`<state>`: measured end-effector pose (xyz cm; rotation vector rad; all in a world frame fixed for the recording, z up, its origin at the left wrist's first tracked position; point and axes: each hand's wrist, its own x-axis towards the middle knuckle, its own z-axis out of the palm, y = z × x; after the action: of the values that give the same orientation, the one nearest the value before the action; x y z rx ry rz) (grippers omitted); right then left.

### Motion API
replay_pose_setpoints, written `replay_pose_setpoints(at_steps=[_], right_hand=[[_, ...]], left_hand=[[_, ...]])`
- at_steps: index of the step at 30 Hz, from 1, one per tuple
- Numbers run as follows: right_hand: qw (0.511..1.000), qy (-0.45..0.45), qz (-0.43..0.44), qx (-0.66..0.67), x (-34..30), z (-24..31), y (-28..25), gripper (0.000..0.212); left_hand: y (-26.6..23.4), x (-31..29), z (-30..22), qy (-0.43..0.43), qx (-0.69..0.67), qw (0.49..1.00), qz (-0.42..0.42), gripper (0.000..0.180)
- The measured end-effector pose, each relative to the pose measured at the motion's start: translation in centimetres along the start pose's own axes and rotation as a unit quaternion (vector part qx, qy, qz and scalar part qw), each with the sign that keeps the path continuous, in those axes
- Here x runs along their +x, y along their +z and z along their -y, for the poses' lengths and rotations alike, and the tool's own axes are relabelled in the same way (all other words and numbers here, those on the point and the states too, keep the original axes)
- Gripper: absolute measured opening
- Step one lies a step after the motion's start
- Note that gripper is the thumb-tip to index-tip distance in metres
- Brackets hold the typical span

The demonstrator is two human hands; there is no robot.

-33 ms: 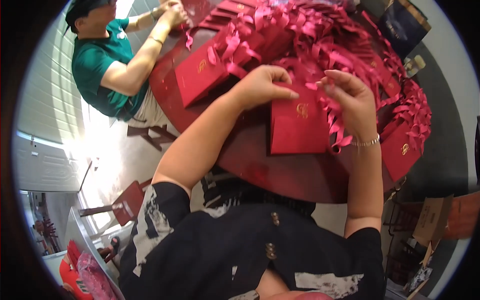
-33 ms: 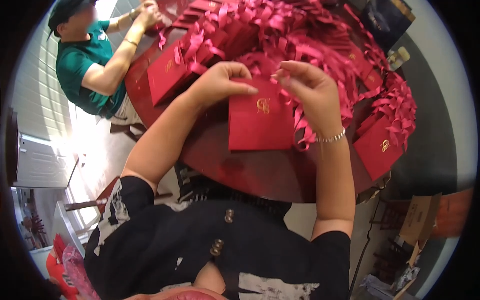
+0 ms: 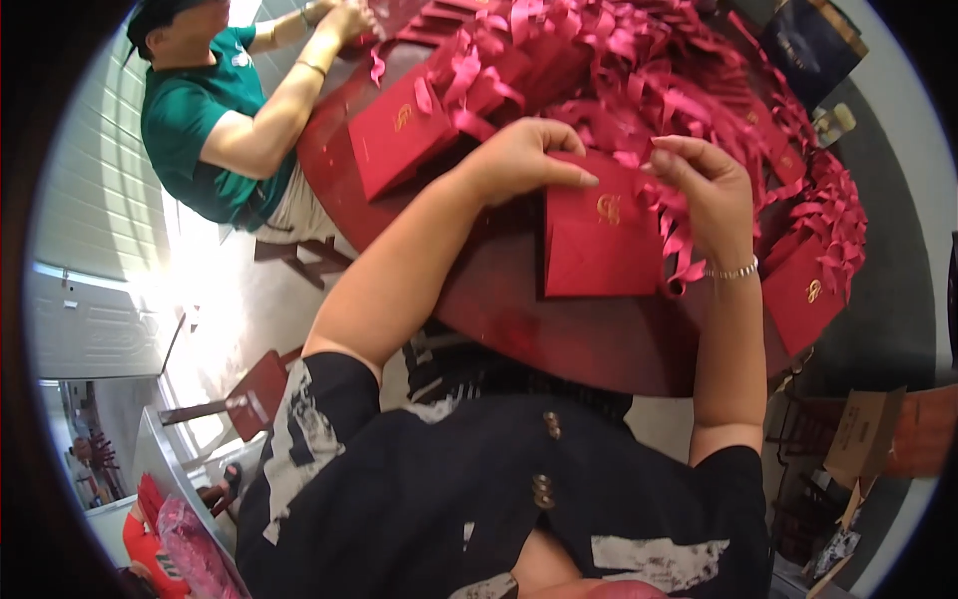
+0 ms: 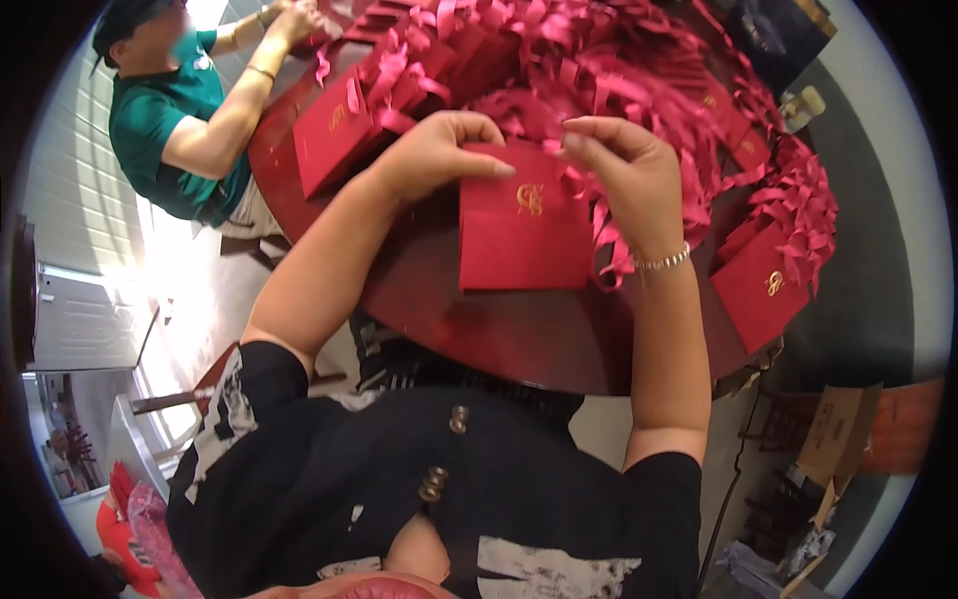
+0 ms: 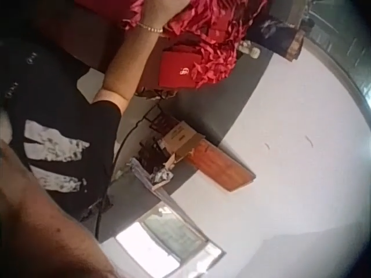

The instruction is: The person attaches ribbon handles to paper gift bags by threading ribbon straps through the slits of each bag by hand.

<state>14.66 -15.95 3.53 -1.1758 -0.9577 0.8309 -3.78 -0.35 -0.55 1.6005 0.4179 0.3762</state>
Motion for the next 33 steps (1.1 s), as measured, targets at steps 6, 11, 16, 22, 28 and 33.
replay_pose_setpoints(at_steps=[6,11,16,22,28,33], right_hand=[[0.931,-0.147,-0.002,-0.334,0.1,-3.0,-2.0,0.006],[0.995,0.052,0.048,-0.076,-1.1,-2.8,-1.1,0.022],[0.99,0.064,0.093,-0.082,-1.1,-3.3,-0.5,0.022],[0.977,0.041,0.11,-0.178,-1.3,-3.7,0.5,0.007],[0.925,-0.178,0.082,-0.325,-1.1,-4.9,1.6,0.006],[0.924,-0.139,0.083,-0.346,-1.1,-5.1,1.6,0.005]], left_hand=[[-1.8,-0.6,1.6,-0.059,-0.139,0.976,0.156,0.044],[-1.6,-0.5,1.2,-0.039,-0.132,0.98,0.144,0.037],[-1.6,0.0,1.7,-0.057,-0.138,0.978,0.144,0.029],[-1.5,-0.1,1.8,-0.056,-0.096,0.984,0.137,0.03],[-0.6,0.0,1.9,-0.026,-0.081,0.99,0.112,0.023],[-0.9,0.0,1.7,-0.019,-0.029,0.992,0.119,0.027]])
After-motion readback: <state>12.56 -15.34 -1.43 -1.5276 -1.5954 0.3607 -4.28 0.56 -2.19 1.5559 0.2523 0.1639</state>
